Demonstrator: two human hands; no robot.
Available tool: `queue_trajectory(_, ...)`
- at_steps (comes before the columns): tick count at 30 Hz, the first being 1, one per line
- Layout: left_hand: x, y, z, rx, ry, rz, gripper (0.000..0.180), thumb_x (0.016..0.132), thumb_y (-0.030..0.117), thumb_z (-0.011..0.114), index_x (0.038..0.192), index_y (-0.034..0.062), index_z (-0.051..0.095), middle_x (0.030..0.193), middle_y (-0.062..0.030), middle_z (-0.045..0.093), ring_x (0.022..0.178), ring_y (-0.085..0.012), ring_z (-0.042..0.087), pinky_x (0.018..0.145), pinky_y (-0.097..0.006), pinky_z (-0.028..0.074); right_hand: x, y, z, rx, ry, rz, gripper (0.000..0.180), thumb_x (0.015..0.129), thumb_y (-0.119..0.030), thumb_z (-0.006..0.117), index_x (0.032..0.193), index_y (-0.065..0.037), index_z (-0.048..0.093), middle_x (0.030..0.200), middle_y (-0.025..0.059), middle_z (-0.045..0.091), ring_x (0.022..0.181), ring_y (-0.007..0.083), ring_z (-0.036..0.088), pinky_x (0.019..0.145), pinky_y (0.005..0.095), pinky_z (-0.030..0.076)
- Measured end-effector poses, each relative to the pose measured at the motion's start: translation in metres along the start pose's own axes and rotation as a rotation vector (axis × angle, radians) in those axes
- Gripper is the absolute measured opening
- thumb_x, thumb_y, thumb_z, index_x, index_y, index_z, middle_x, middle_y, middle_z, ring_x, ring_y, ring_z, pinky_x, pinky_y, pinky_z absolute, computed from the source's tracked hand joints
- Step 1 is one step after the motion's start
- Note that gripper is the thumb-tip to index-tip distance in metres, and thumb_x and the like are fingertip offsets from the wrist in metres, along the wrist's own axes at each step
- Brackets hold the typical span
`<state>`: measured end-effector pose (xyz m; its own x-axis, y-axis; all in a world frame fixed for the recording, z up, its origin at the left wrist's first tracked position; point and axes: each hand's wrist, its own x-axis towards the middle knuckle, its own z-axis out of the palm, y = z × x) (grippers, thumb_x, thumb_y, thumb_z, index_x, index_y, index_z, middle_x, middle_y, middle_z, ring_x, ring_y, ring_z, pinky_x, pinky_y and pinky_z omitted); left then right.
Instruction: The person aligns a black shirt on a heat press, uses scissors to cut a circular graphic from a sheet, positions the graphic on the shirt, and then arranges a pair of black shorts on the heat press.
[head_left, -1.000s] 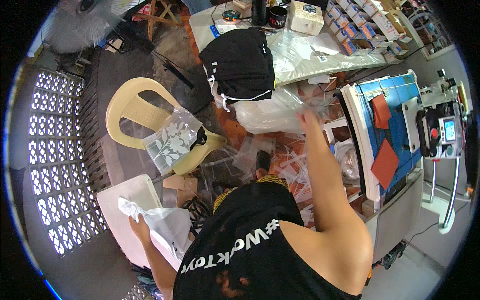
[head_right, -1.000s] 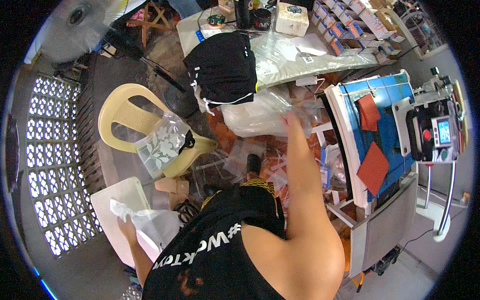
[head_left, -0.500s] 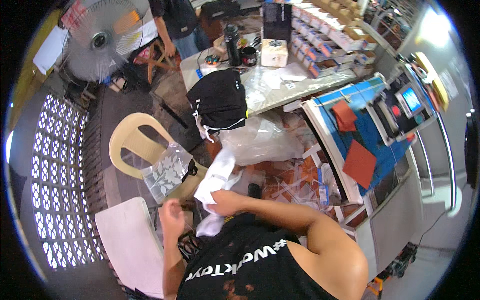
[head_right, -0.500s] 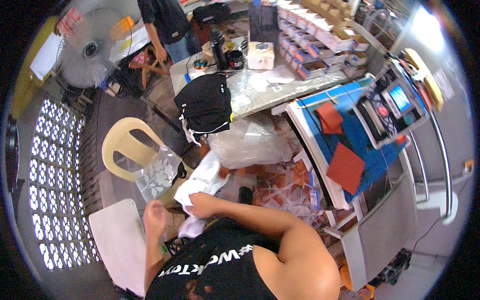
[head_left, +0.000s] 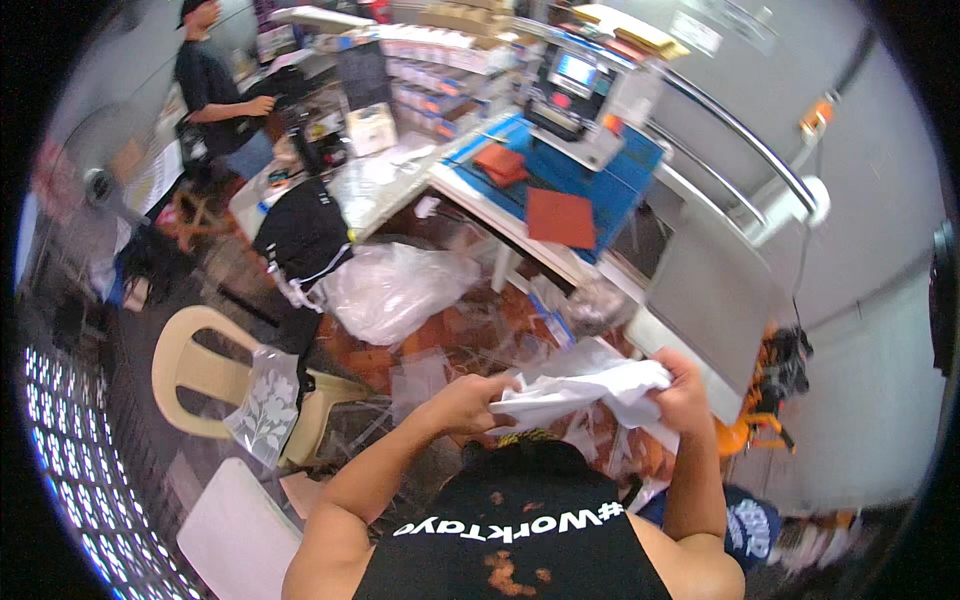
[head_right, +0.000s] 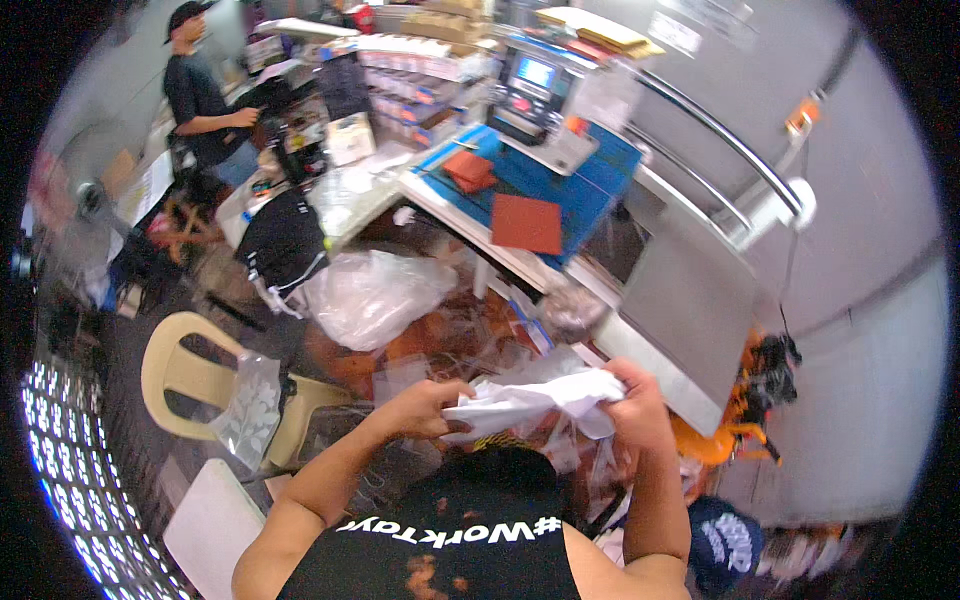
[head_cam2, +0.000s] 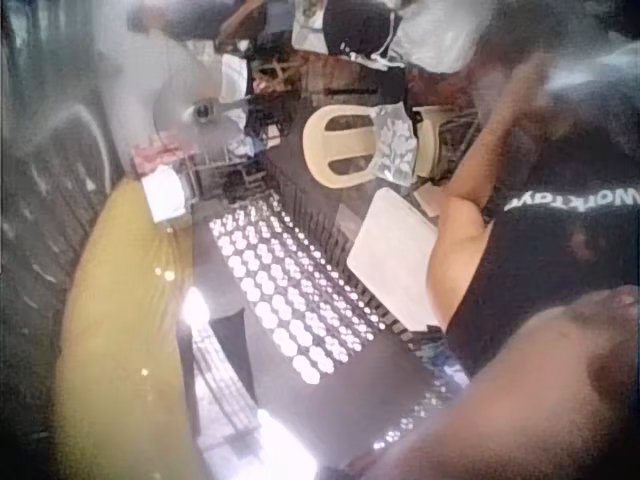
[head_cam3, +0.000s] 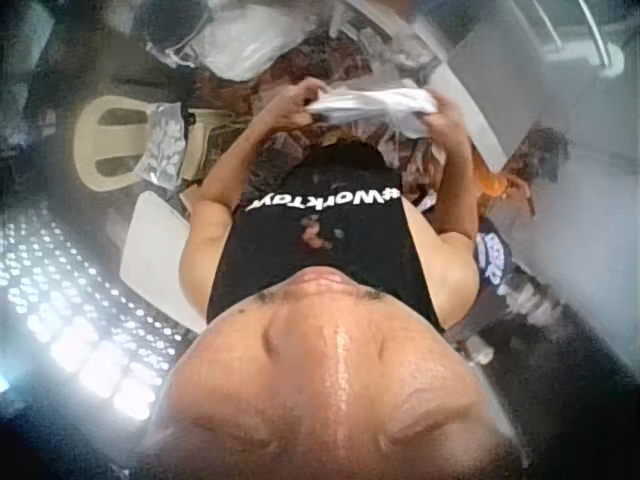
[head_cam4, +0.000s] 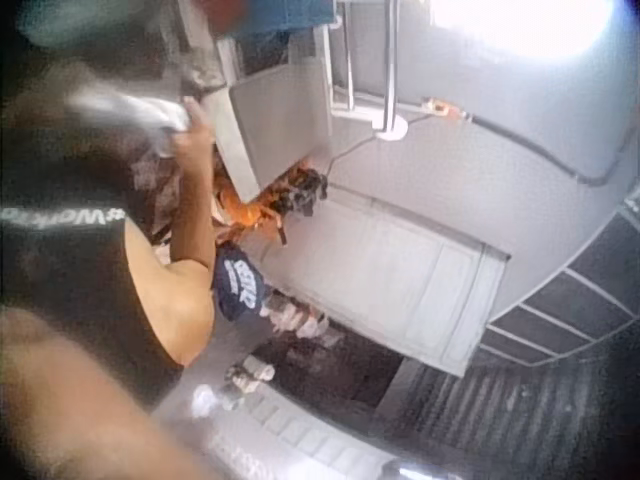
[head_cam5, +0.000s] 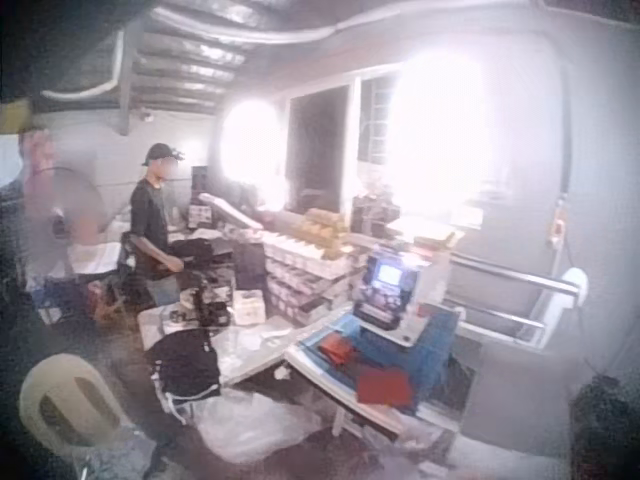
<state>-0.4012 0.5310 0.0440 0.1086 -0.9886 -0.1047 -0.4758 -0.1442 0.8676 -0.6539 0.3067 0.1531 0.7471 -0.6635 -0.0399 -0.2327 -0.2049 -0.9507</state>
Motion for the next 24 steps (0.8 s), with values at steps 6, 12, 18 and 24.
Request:
queue_trajectory(6, 0.076, -0.042, 0.047, -0.242, -0.193, 0.128, 0.021, 0.078, 0.015, 0.078, 0.094, 0.0037, 0.069, 0.09, -0.008, 0.066, 0.088, -0.0196, 0.063, 0.077, -0.032, 0.05, -0.052, -0.012, -0.096, -0.581, 0.383, -0.227, 0.021, 0.067, 0.009, 0.059, 0.085, 0.002, 0.068, 0.081, 0.0138, 0.068, 0.076, 0.0263, 0.065, 0.071, 0.032, 0.05)
queue_trajectory(12, 0.165, 0.105, -0.004, 0.239, -0.132, 0.239, 0.027, 0.079, 0.014, 0.082, 0.098, 0.0062, 0.064, 0.091, -0.0132, 0.072, 0.088, -0.0302, 0.07, 0.073, -0.038, 0.053, -0.108, 0.024, -0.212, -0.721, 0.923, 0.042, 0.029, 0.072, 0.016, 0.053, 0.094, 0.002, 0.067, 0.088, 0.0086, 0.068, 0.083, 0.0171, 0.066, 0.076, 0.0289, 0.052)
queue_trajectory(18, 0.272, 0.186, -0.052, -0.013, -0.121, 0.487, 0.031, 0.072, -0.002, 0.082, 0.101, 0.0002, 0.071, 0.098, -0.0097, 0.075, 0.088, -0.0159, 0.07, 0.08, -0.03, 0.054, -0.112, 0.041, -0.318, -0.252, 0.92, 0.083, 0.021, 0.084, 0.012, 0.058, 0.099, 0.0, 0.067, 0.093, 0.0027, 0.068, 0.091, 0.0109, 0.062, 0.083, 0.0265, 0.05)
queue_trajectory(24, 0.46, 0.242, -0.053, 0.204, 0.072, 0.4, 0.023, 0.081, -0.004, 0.068, 0.088, 0.0046, 0.048, 0.082, 0.0014, 0.047, 0.079, -0.0083, 0.046, 0.068, -0.025, 0.04, 0.032, 0.045, -0.459, -0.613, 0.95, 0.175, 0.032, 0.094, -0.031, 0.067, 0.101, 0.0, 0.071, 0.087, 0.0065, 0.069, 0.081, 0.0148, 0.061, 0.077, 0.0309, 0.049)
